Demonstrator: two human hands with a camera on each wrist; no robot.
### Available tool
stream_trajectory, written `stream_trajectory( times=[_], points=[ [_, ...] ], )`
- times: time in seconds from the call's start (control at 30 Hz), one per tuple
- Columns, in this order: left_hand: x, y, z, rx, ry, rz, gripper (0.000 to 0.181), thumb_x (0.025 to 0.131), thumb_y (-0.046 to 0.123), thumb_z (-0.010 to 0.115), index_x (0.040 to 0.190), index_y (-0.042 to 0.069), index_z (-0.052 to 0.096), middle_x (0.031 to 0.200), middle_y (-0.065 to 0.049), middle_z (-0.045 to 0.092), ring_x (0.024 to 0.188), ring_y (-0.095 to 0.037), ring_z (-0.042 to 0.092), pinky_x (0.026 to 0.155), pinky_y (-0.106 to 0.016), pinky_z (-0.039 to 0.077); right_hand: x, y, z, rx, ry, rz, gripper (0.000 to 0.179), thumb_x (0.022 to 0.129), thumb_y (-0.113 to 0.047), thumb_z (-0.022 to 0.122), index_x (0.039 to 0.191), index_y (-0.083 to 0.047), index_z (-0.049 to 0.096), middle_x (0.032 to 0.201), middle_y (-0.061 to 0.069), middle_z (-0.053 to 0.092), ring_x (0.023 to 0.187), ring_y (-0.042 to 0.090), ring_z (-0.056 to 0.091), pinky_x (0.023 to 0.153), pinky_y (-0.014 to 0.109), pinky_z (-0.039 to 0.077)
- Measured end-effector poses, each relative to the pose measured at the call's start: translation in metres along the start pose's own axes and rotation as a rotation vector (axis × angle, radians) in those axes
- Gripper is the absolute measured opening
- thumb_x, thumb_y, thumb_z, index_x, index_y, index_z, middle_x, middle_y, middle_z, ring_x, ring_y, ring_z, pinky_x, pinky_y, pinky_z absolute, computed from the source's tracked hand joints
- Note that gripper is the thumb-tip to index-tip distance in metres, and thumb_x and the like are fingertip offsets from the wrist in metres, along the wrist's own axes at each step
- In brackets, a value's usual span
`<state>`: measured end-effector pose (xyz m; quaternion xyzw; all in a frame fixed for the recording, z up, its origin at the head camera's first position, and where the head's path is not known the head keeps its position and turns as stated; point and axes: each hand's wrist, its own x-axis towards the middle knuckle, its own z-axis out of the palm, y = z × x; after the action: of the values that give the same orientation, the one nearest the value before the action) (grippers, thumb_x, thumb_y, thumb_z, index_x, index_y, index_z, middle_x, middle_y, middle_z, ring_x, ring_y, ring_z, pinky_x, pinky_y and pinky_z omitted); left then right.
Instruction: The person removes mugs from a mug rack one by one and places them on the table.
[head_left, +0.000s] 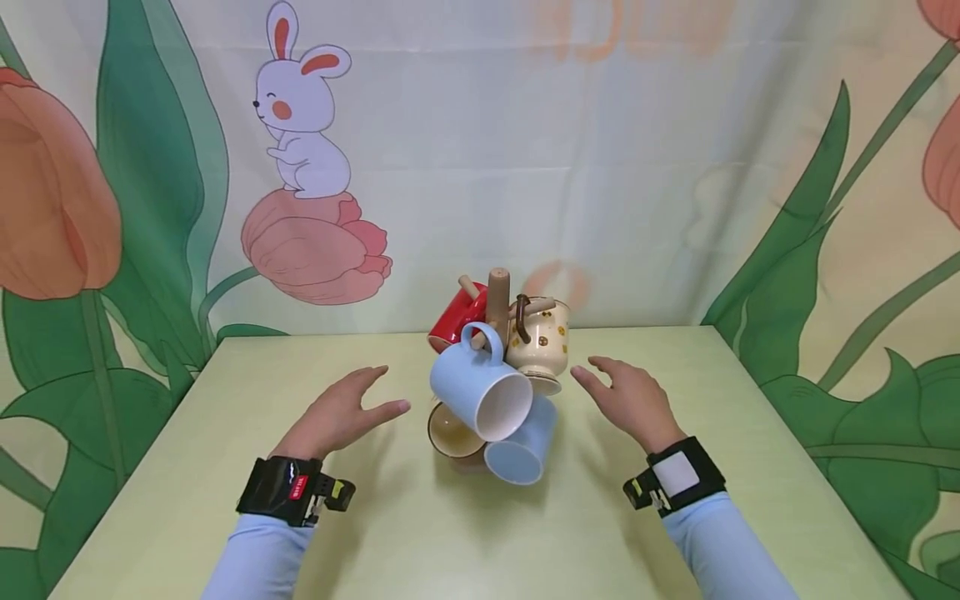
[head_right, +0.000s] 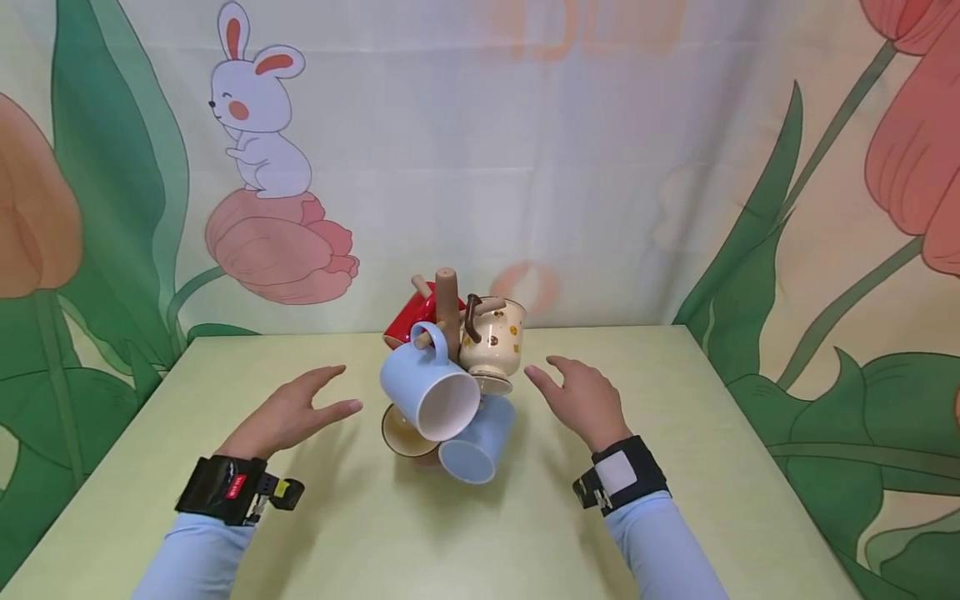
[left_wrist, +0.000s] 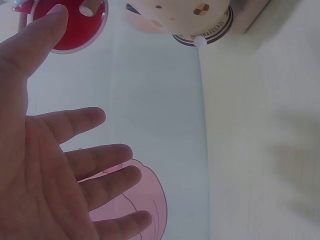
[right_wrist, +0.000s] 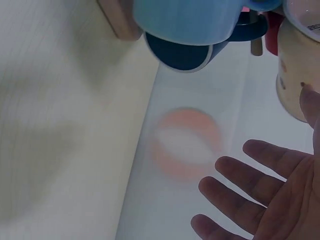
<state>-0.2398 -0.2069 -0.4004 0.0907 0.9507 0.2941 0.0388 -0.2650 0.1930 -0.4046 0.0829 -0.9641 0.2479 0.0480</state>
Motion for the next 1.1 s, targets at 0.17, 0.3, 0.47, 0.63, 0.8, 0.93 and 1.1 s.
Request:
stream_trajectory(
  times=[0.17,0.3,0.47,0.63,0.8,0.93,1.1],
  points=[
    [-0.002,0.009,-0.003,0.005,0.012,0.02,0.092,0.088,0.066,0.06,0.152,0.004,0.036,0.153,-0.022,0.037,0.142,-0.043,0.029,0.11,-0.062,0.027,-0.004,-0.01,-0.008,0.009,0.015,-0.035,0.07,0.1,-0.06,0.042,0.14,-0.004,0.055,0.137,0.019,0.058,0.118,0.04,0.059,0.093,0.057,0.046],
    [-0.003,0.015,-0.005,0.011,0.019,0.025,0.092,0.088,0.066,0.06,0.152,0.005,0.036,0.154,-0.022,0.036,0.142,-0.044,0.029,0.108,-0.063,0.028,-0.006,-0.015,-0.012,0.005,0.022,-0.051,0.067,0.101,-0.058,0.042,0.139,-0.004,0.056,0.135,0.018,0.059,0.116,0.039,0.06,0.091,0.057,0.048],
    [-0.007,0.021,-0.006,0.005,0.028,0.037,0.091,0.088,0.066,0.06,0.152,0.006,0.036,0.154,-0.021,0.036,0.142,-0.043,0.029,0.108,-0.063,0.029,-0.009,-0.019,-0.015,0.018,0.045,-0.07,0.065,0.102,-0.056,0.042,0.138,-0.004,0.056,0.133,0.018,0.06,0.115,0.039,0.061,0.09,0.057,0.049],
    [-0.015,0.026,-0.006,-0.015,0.034,0.036,0.091,0.087,0.065,0.062,0.153,0.008,0.035,0.155,-0.019,0.034,0.143,-0.042,0.028,0.108,-0.063,0.028,-0.012,-0.021,-0.018,0.037,0.069,-0.087,0.065,0.102,-0.057,0.042,0.138,-0.005,0.057,0.132,0.017,0.061,0.115,0.037,0.062,0.089,0.056,0.049],
    [-0.02,0.03,-0.006,-0.01,0.04,0.051,0.091,0.088,0.066,0.061,0.153,0.008,0.035,0.156,-0.021,0.033,0.143,-0.043,0.027,0.108,-0.064,0.028,-0.013,-0.026,-0.02,0.062,0.072,-0.099,0.065,0.102,-0.057,0.042,0.138,-0.005,0.058,0.131,0.016,0.062,0.115,0.037,0.062,0.09,0.056,0.048],
    [-0.021,0.032,-0.006,-0.005,0.045,0.069,0.091,0.088,0.066,0.06,0.153,0.008,0.035,0.156,-0.021,0.033,0.143,-0.044,0.028,0.108,-0.064,0.028,-0.013,-0.029,-0.019,0.092,0.072,-0.101,0.065,0.102,-0.058,0.041,0.137,-0.007,0.058,0.13,0.015,0.064,0.115,0.036,0.062,0.09,0.055,0.048],
    [-0.022,0.036,-0.006,-0.004,0.044,0.089,0.092,0.087,0.068,0.059,0.154,0.009,0.035,0.156,-0.018,0.033,0.144,-0.041,0.027,0.109,-0.063,0.027,-0.013,-0.033,-0.018,0.128,0.073,-0.103,0.064,0.102,-0.058,0.041,0.137,-0.008,0.058,0.127,0.013,0.065,0.113,0.033,0.064,0.09,0.054,0.049]
  ],
)
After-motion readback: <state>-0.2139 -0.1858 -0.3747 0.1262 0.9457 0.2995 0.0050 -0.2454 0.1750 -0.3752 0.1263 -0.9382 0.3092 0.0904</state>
